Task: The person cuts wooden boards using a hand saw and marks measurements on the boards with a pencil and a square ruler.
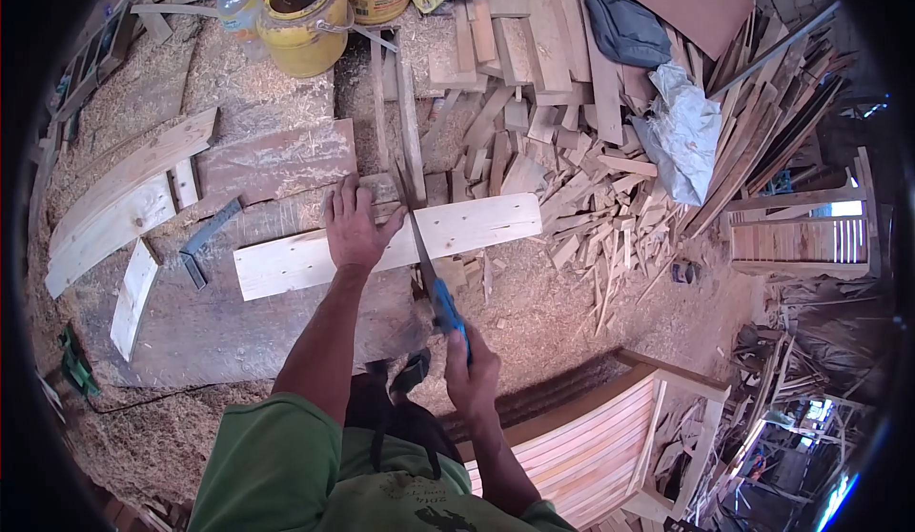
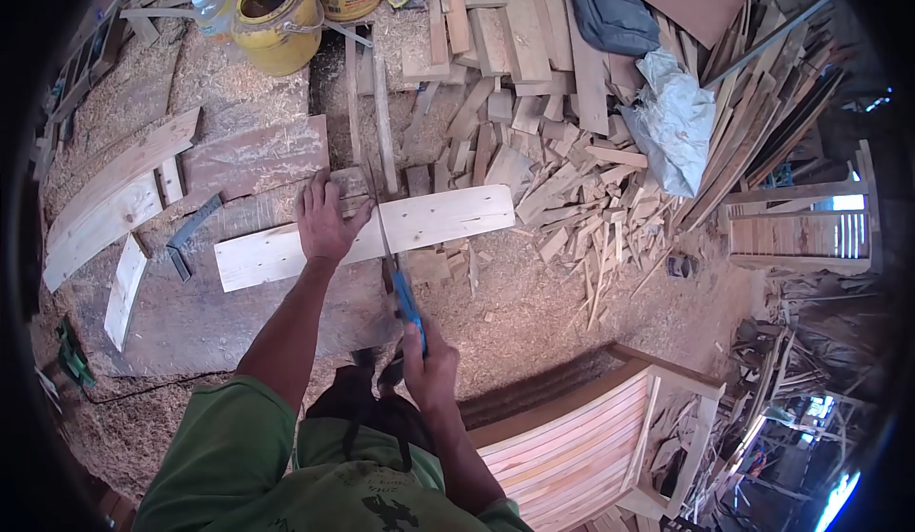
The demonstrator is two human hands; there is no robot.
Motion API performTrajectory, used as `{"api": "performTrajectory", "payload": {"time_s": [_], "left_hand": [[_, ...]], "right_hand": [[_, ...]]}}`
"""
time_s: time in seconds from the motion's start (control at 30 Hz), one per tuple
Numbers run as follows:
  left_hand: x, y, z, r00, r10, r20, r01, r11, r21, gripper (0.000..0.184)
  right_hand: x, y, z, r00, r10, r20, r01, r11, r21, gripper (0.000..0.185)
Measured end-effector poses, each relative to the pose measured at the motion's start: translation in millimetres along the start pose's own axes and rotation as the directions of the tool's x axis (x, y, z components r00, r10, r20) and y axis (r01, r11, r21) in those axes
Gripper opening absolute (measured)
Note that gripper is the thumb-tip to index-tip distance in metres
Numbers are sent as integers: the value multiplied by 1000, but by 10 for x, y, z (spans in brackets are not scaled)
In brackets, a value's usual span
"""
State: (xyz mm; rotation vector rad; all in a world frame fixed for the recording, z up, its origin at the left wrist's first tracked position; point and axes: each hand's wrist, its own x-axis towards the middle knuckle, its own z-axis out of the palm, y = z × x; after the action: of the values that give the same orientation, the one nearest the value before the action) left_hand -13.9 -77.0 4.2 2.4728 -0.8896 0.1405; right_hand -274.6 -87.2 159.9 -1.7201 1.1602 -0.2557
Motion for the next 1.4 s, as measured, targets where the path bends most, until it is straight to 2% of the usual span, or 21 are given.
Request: {"api": "performTrajectory", "payload": {"time_s": [0.1,0.2,0.23,0.3,0.4,0.5,0.57,0.63,0.77,0.83,0.87,0.9,1.0,1.03,1.1,1.13,1.2,1.3,1.33,1.37,1.4], "left_hand": [[47,4,-15,1000,-11,-13,11,1000,-6,57],[3,15,-6,1000,9,-18,-10,999,-32,56],[9,17,-6,1000,13,-25,-14,999,-40,56],[36,-6,1,999,11,-34,-12,1000,-24,54],[16,-40,36,1000,12,-3,-12,1000,-16,60],[-66,-15,19,1000,9,-13,-9,999,-31,60],[12,-12,21,999,23,-41,-23,1000,-6,57],[-5,16,28,999,13,-50,-12,1000,13,52],[30,50,11,1000,-19,-9,20,993,116,40],[21,65,19,998,-59,5,58,994,97,36],[23,58,24,997,-73,9,72,993,88,35],[23,43,33,997,-29,-67,36,994,99,34],[16,69,17,993,-109,45,103,986,134,33],[41,87,30,994,-105,37,99,986,136,33],[9,65,36,993,-110,39,103,983,151,33],[-15,82,25,994,-98,38,92,986,137,32],[39,75,4,996,-88,11,86,988,125,32],[34,80,4,992,-113,52,107,987,118,30],[14,67,6,993,-110,46,104,987,124,30],[19,75,11,994,-105,34,100,987,127,29],[39,74,10,995,-96,17,93,987,131,28]], "right_hand": [[-343,-67,-242,995,-83,-62,83,997,-2,39],[-181,-40,-145,999,-3,-49,2,999,-36,39],[53,-183,-27,997,-33,-67,30,998,-47,39],[548,-100,211,1000,-22,1,22,989,-148,40],[700,-140,368,998,-67,-22,65,996,-58,41],[515,-194,257,993,-113,-34,111,992,-58,38],[86,-355,23,993,-90,-72,83,993,-87,38],[-340,-419,-304,1000,27,-6,-27,988,-152,39],[50,-554,-92,999,35,-20,-38,981,-188,37],[836,-228,384,986,-155,-57,142,973,-184,37],[1234,-296,573,982,-186,-39,175,964,-201,37],[1453,-369,685,977,-211,-27,200,955,-218,37],[1356,-449,632,981,-191,-31,186,975,-120,48],[1157,-257,541,966,-247,-72,235,962,-141,47],[436,-443,40,1000,28,8,-26,986,-165,42],[83,-663,-205,993,114,40,-106,980,-170,43],[-290,-617,-372,998,66,-5,-66,990,-123,44],[278,-443,-36,999,35,-24,-40,946,-322,45],[684,-315,249,1000,1,-28,-6,978,-210,44],[1121,-167,516,992,-121,-34,110,968,-228,42],[1484,-303,680,989,-149,0,144,961,-236,42]]}}
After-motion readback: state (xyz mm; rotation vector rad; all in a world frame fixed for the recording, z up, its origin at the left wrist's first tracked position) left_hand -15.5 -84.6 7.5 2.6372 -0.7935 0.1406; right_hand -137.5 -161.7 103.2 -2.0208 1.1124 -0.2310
